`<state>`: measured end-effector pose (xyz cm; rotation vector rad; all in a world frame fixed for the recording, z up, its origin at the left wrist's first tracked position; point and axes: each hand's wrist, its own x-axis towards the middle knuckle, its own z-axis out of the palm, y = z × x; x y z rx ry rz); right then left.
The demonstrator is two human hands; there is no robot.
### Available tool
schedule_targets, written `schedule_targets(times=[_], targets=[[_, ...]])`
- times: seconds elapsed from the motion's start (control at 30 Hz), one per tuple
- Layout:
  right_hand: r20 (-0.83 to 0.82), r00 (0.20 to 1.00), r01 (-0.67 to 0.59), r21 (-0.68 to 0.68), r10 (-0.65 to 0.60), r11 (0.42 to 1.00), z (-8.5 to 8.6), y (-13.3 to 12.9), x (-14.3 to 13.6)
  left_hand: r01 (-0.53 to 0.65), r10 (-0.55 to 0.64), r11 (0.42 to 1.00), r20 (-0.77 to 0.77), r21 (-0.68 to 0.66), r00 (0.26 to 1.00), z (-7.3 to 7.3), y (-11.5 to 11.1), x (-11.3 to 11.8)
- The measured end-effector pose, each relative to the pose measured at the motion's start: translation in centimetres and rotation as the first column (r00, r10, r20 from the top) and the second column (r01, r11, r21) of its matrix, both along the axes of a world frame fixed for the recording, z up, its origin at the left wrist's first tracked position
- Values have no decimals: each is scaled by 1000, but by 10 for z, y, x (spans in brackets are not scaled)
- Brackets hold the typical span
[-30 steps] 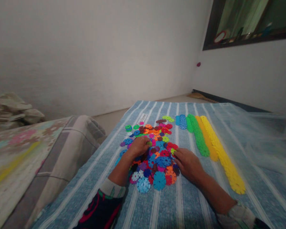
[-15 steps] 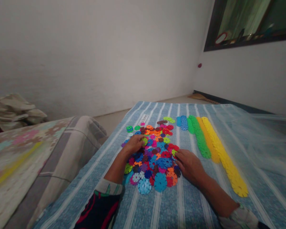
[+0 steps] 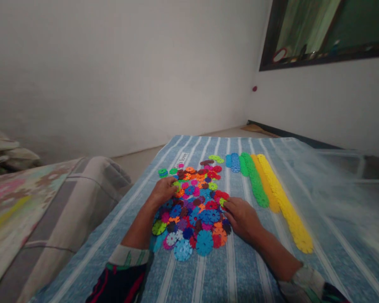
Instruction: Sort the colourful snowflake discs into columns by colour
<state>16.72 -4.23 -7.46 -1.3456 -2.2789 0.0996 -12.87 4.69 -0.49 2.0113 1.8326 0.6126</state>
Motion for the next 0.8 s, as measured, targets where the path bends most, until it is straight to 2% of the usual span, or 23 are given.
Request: schedule_targets(times=[0.1, 0.23, 0.47, 0.67, 0.8], targets=[[6, 1000, 7, -4, -6, 1000, 4, 0, -1, 42, -42, 999, -8, -14, 999, 0, 1, 6], [7, 1000, 18, 3, -18, 1000, 6, 1, -2, 85, -80, 991, 53, -104, 995, -5, 1, 13], [-14, 1000, 7, 2, -7, 1000, 5, 1, -2, 170, -149, 971, 132, -168, 980, -10, -5, 23], [-12, 1000, 17, 5, -17, 1000, 7, 0, -3, 200, -177, 966, 141, -167, 974, -9, -7, 27], [-24, 1000, 5, 9, -5, 1000, 4, 1, -2, 195, -184, 970, 84, -148, 979, -8, -7, 26]])
